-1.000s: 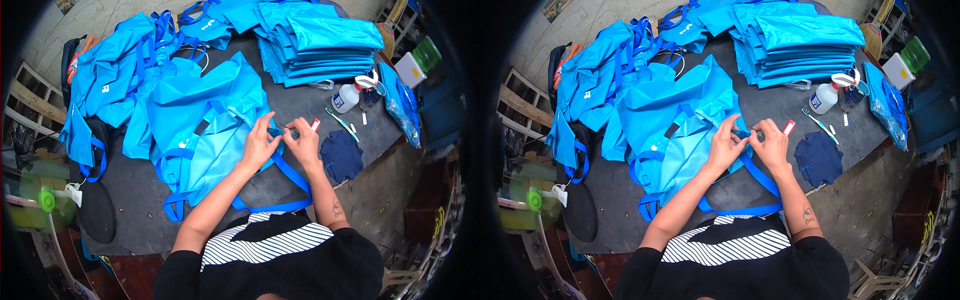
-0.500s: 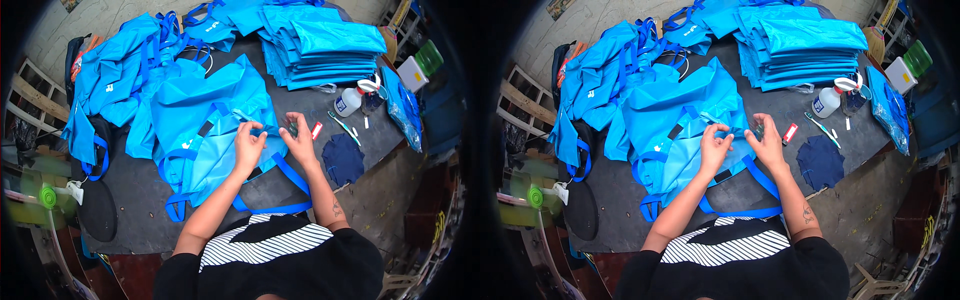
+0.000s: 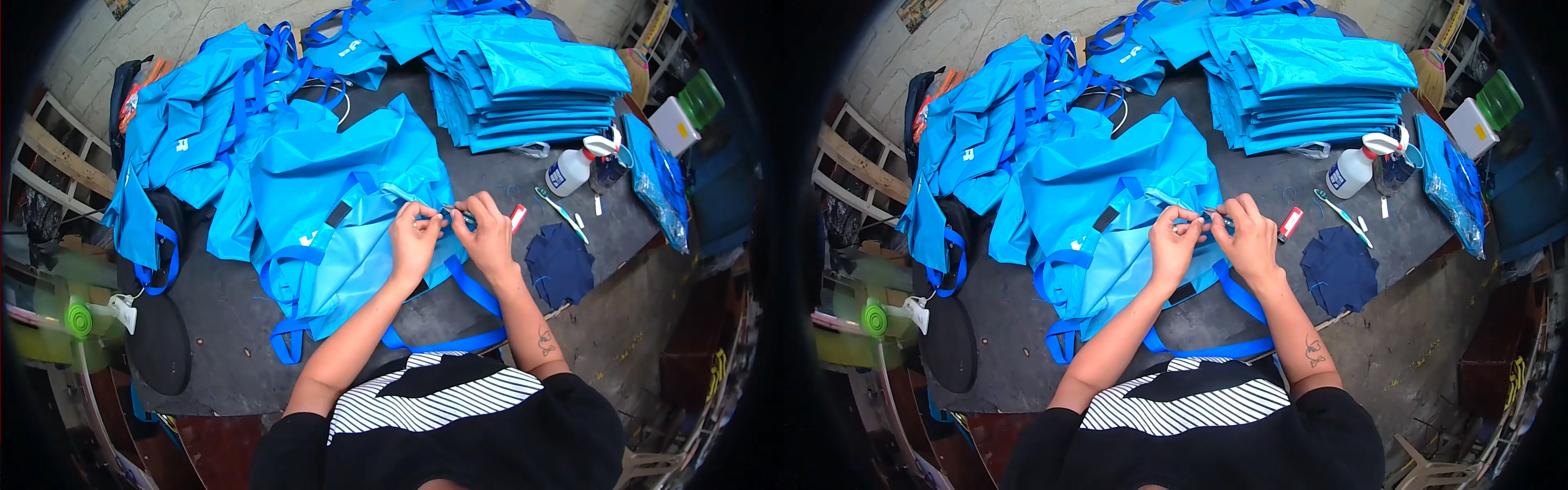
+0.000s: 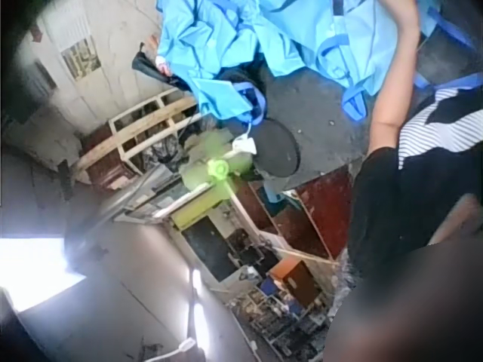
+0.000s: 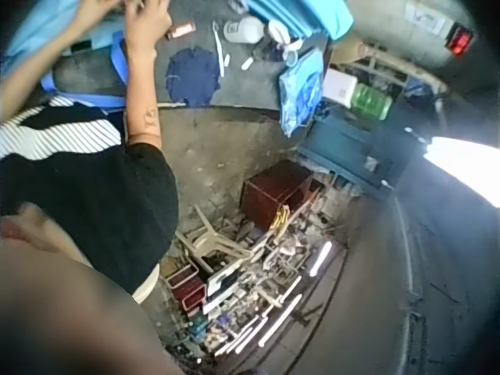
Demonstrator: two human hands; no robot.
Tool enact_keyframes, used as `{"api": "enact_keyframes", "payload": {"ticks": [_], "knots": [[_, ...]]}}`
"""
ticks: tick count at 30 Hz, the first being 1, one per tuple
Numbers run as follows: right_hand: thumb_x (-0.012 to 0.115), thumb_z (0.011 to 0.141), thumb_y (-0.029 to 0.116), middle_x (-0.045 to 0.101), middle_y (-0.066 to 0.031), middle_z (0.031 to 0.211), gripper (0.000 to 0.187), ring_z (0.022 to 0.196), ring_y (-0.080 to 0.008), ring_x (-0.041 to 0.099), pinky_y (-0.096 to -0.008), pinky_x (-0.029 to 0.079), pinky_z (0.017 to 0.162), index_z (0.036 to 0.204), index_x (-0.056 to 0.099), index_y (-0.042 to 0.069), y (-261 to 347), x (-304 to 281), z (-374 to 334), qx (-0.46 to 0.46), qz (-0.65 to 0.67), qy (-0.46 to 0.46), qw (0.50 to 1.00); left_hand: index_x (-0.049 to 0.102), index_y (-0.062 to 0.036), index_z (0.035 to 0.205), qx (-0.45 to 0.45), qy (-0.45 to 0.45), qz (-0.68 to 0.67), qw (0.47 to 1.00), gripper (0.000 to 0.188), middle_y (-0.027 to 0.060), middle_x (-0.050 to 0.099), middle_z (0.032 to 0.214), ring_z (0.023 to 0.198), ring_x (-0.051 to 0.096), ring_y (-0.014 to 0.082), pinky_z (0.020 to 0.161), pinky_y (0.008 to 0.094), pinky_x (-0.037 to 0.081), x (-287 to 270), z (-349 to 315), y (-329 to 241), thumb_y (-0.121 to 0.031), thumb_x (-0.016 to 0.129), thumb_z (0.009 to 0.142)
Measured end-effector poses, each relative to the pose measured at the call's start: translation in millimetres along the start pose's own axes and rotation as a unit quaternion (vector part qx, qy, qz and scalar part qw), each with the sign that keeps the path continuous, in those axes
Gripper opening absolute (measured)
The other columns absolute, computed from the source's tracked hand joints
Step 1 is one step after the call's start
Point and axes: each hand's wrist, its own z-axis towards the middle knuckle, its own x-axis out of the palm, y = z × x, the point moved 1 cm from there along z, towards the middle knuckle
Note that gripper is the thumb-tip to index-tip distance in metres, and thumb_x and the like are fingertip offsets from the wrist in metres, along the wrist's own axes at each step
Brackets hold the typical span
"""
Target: Folding and inspecting blue tote bags on a workbench.
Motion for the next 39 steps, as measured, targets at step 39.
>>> {"api": "enact_keyframes", "payload": {"ticks": [39], "knots": [[0.067, 0.079, 0.022, 0.062, -0.0136, 0.089, 0.028, 0.086, -0.0308, 0.063, -0.0362, 0.050, 0.066, 0.097, 0.056, 0.003, -24, -18, 3, 0.112, 0.057, 0.074, 0.989, 0.062, 0.0019, 0.100, 0.106, 0.028, 0.102, 0.989, 0.017, 0.0150, 0.062, 0.085, 0.068, 0.065, 0.0239, 0.058, 0.0344, 0.049, 17, 3, 1, 0.002, 0.058, 0.084]]}}
